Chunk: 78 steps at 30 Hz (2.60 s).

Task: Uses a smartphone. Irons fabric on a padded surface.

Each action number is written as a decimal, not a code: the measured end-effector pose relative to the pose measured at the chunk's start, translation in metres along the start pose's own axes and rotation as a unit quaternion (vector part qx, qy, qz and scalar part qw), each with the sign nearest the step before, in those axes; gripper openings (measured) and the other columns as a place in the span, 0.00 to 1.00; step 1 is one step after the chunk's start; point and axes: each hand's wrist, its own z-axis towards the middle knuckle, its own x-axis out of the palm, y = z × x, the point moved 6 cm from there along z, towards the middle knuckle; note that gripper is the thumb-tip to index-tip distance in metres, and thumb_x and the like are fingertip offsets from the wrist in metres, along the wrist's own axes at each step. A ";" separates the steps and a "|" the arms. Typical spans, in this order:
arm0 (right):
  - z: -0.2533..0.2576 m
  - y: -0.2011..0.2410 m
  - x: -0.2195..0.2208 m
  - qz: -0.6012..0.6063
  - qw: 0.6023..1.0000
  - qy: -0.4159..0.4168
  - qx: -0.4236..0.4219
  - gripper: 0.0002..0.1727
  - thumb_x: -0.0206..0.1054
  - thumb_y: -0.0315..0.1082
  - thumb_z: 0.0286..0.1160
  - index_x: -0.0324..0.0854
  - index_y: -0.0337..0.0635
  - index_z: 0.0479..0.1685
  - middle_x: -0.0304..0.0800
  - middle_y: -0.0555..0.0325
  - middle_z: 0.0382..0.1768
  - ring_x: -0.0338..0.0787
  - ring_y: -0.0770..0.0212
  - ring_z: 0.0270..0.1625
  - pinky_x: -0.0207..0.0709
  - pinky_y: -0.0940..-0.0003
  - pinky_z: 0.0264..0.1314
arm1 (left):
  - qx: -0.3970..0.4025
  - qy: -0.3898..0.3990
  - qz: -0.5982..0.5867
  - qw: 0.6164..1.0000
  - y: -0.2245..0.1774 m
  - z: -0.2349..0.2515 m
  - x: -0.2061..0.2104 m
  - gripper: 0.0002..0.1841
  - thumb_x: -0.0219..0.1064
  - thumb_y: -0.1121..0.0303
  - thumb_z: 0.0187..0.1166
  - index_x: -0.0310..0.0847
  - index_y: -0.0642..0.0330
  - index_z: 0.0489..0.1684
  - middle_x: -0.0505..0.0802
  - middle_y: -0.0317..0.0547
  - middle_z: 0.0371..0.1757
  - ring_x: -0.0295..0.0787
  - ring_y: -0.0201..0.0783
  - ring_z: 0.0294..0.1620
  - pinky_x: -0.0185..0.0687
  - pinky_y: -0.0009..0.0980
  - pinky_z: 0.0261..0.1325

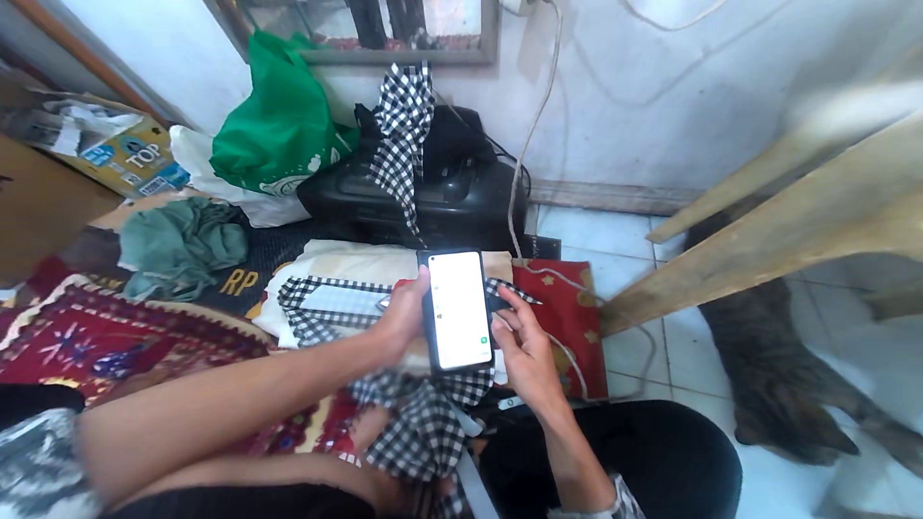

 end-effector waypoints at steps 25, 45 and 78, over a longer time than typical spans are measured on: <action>0.000 0.001 0.001 0.008 1.000 0.008 0.021 0.28 0.59 0.31 0.86 0.66 0.46 0.87 0.89 0.49 0.65 0.93 0.68 0.47 0.87 0.72 0.50 | -0.004 -0.006 -0.003 1.000 0.000 -0.001 0.000 0.33 0.33 0.43 0.93 0.74 0.60 0.70 0.92 0.52 0.53 0.92 0.43 0.52 0.87 0.41 0.55; -0.007 -0.004 0.030 -0.096 0.994 -0.016 -0.039 0.74 0.89 0.60 0.43 0.45 0.42 0.95 0.68 0.36 0.81 0.82 0.57 0.73 0.82 0.61 0.71 | -0.017 -0.013 -0.040 0.999 0.000 -0.005 0.004 0.33 0.32 0.43 0.93 0.73 0.60 0.71 0.92 0.51 0.54 0.92 0.43 0.54 0.87 0.42 0.56; 0.292 0.006 0.039 -0.306 0.946 -0.090 0.056 0.68 0.89 0.47 0.47 0.48 0.50 0.95 0.67 0.33 0.81 0.80 0.35 0.73 0.78 0.35 0.65 | 0.120 -0.263 0.202 0.936 0.094 0.110 -0.187 0.26 0.41 0.60 0.96 0.70 0.73 0.78 0.81 0.72 0.74 0.78 0.64 0.76 0.69 0.59 0.78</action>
